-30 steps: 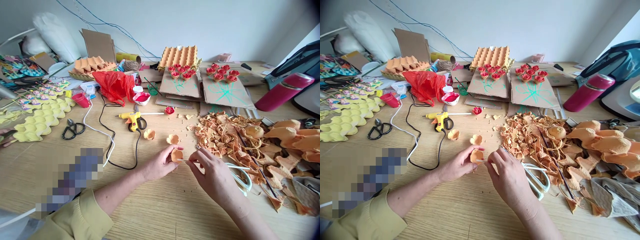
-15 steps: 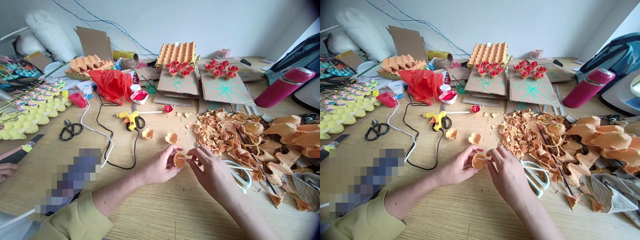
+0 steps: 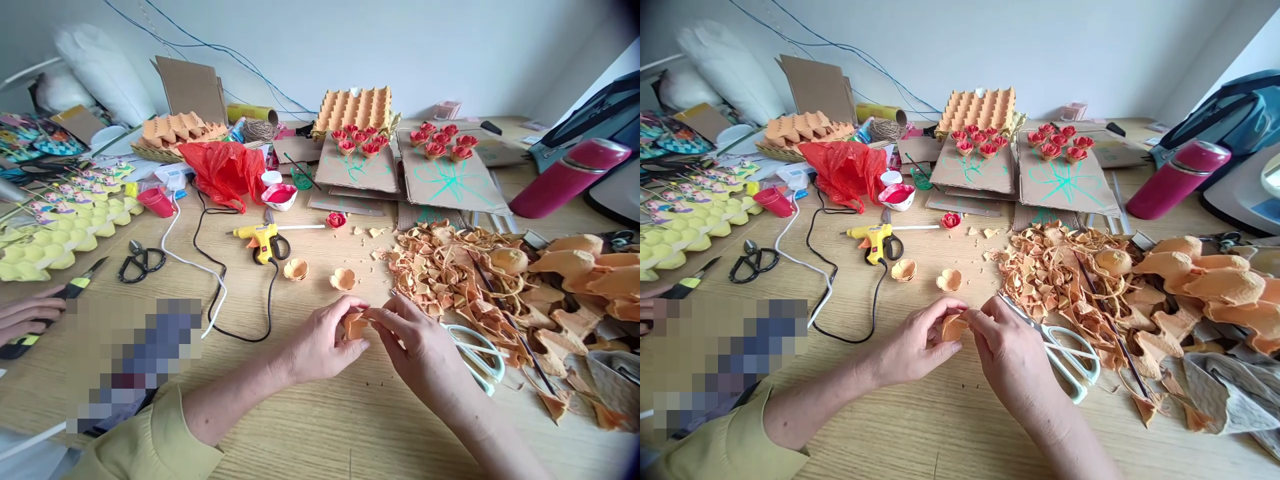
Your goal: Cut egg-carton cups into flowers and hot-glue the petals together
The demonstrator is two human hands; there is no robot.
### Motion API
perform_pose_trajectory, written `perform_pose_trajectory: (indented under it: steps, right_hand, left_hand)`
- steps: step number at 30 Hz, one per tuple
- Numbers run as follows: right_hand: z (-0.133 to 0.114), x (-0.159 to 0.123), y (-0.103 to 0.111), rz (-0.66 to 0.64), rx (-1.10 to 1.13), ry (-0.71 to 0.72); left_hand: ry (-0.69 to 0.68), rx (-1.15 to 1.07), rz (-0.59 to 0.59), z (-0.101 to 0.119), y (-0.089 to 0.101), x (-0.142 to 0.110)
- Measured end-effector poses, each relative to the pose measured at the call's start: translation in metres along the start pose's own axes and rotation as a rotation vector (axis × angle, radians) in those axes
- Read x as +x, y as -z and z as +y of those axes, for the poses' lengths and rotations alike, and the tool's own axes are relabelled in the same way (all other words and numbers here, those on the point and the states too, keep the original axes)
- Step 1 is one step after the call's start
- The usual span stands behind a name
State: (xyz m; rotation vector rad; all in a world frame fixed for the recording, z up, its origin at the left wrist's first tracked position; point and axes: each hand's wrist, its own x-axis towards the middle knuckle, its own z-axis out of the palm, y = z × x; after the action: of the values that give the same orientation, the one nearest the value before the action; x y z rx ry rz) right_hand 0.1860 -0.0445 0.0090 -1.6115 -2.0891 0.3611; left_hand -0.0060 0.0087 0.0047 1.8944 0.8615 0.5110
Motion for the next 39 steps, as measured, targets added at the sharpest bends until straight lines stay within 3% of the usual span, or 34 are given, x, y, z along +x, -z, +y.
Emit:
perform_pose_trajectory:
  steps: [5, 19, 34, 39]
  right_hand:
    - [-0.005, 0.001, -0.003, 0.000, 0.040, 0.015]
    - [-0.006, 0.000, -0.007, 0.022, 0.067, 0.031]
    - [0.002, -0.004, -0.009, 0.136, -0.200, 0.274]
    - [0.006, -0.005, -0.010, 0.157, -0.209, 0.271]
  left_hand:
    - [-0.012, 0.024, 0.107, -0.001, -0.006, -0.001]
    - [-0.021, 0.012, 0.143, -0.008, -0.009, 0.001]
    - [0.071, -0.178, 0.115, -0.007, -0.011, 0.004]
    - [-0.009, -0.113, 0.156, -0.005, -0.010, 0.003]
